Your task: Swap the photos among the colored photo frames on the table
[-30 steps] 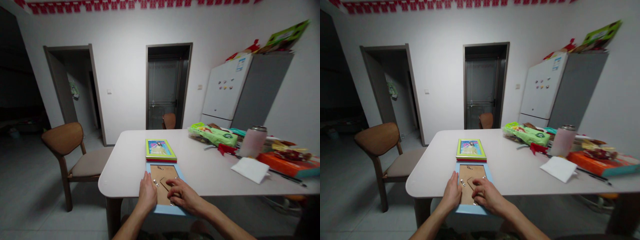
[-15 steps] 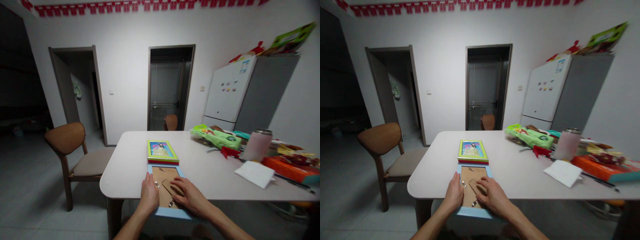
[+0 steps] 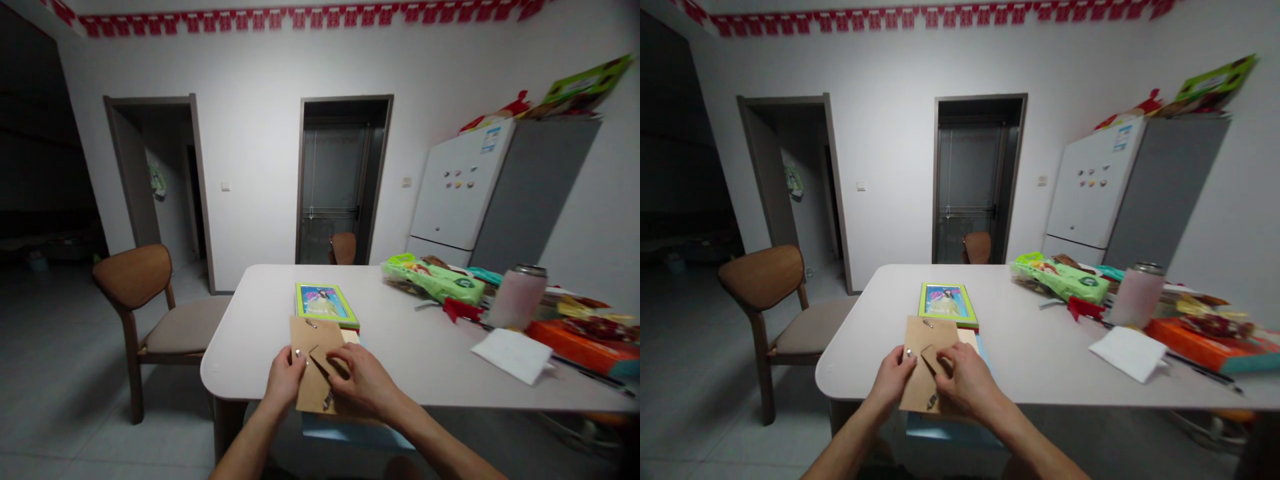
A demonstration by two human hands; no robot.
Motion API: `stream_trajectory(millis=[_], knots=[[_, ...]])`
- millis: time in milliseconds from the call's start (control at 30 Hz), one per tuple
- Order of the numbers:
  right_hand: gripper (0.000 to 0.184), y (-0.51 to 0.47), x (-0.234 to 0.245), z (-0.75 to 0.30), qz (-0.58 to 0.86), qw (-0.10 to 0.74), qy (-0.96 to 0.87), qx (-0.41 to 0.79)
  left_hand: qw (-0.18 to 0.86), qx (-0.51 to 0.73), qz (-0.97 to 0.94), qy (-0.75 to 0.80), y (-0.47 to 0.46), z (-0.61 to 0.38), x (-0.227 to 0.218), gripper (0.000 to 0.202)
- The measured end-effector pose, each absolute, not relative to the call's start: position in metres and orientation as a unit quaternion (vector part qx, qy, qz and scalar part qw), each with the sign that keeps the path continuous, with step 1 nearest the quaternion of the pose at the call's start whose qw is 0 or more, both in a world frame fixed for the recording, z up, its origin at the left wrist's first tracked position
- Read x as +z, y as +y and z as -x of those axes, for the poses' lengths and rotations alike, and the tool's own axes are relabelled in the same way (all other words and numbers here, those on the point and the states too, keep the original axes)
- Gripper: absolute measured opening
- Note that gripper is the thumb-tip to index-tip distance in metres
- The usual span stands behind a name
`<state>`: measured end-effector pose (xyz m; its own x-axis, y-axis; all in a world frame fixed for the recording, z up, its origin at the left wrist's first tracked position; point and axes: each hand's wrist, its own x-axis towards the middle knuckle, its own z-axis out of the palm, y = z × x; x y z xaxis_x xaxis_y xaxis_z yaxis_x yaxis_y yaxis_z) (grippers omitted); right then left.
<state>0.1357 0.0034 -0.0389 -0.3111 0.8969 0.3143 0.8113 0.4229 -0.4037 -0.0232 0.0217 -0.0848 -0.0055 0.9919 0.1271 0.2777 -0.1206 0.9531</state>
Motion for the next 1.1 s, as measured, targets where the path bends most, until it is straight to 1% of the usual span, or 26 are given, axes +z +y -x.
stream_trajectory(millis=[100,167,233,367,433,500,600,667,733,767,867,933,1000,1100], knots=[[0.034,0.001,-0.031,-0.121,0.485,0.286,-0.818,0.115,0.422,0.479,-0.557,0.532,0.023,0.052,-0.084,0.026],[0.036,0.006,-0.034,-0.127,0.495,0.291,-0.81,0.116,0.426,0.485,-0.539,0.541,0.025,0.073,-0.086,0.025],[0.036,0.013,-0.043,-0.145,0.542,0.27,-0.789,0.099,0.424,0.486,-0.525,0.555,0.029,0.091,-0.091,0.023],[0.039,0.025,-0.071,-0.187,0.632,0.196,-0.747,0.061,0.406,0.459,-0.522,0.594,0.036,0.112,-0.1,0.022],[0.041,0.026,-0.084,-0.199,0.66,0.174,-0.729,0.048,0.375,0.44,-0.527,0.623,0.038,0.119,-0.102,0.024],[0.045,0.026,-0.092,-0.203,0.679,0.163,-0.715,0.046,0.327,0.418,-0.533,0.659,0.04,0.127,-0.101,0.032],[0.048,0.03,-0.097,-0.204,0.68,0.163,-0.713,0.05,0.247,0.38,-0.549,0.702,0.041,0.136,-0.093,0.049],[0.05,0.034,-0.095,-0.204,0.686,0.177,-0.703,0.057,0.205,0.363,-0.571,0.708,0.038,0.135,-0.086,0.052],[0.052,0.035,-0.089,-0.204,0.701,0.208,-0.674,0.105,0.18,0.355,-0.602,0.692,0.031,0.122,-0.08,0.05],[0.054,0.034,-0.085,-0.203,0.704,0.235,-0.651,0.157,0.174,0.353,-0.62,0.679,0.025,0.11,-0.078,0.049],[0.061,0.021,-0.071,-0.198,0.655,0.339,-0.554,0.386,0.185,0.343,-0.682,0.619,0.001,0.063,-0.075,0.046],[0.066,0.01,-0.06,-0.192,0.59,0.401,-0.496,0.495,0.211,0.339,-0.741,0.54,-0.016,0.028,-0.073,0.049],[0.069,0.0,-0.05,-0.185,0.548,0.442,-0.465,0.537,0.248,0.324,-0.779,0.476,-0.03,-0.004,-0.069,0.059],[0.074,-0.005,-0.04,-0.178,0.521,0.479,-0.444,0.549,0.226,0.32,-0.803,0.449,-0.04,-0.036,-0.058,0.061]])
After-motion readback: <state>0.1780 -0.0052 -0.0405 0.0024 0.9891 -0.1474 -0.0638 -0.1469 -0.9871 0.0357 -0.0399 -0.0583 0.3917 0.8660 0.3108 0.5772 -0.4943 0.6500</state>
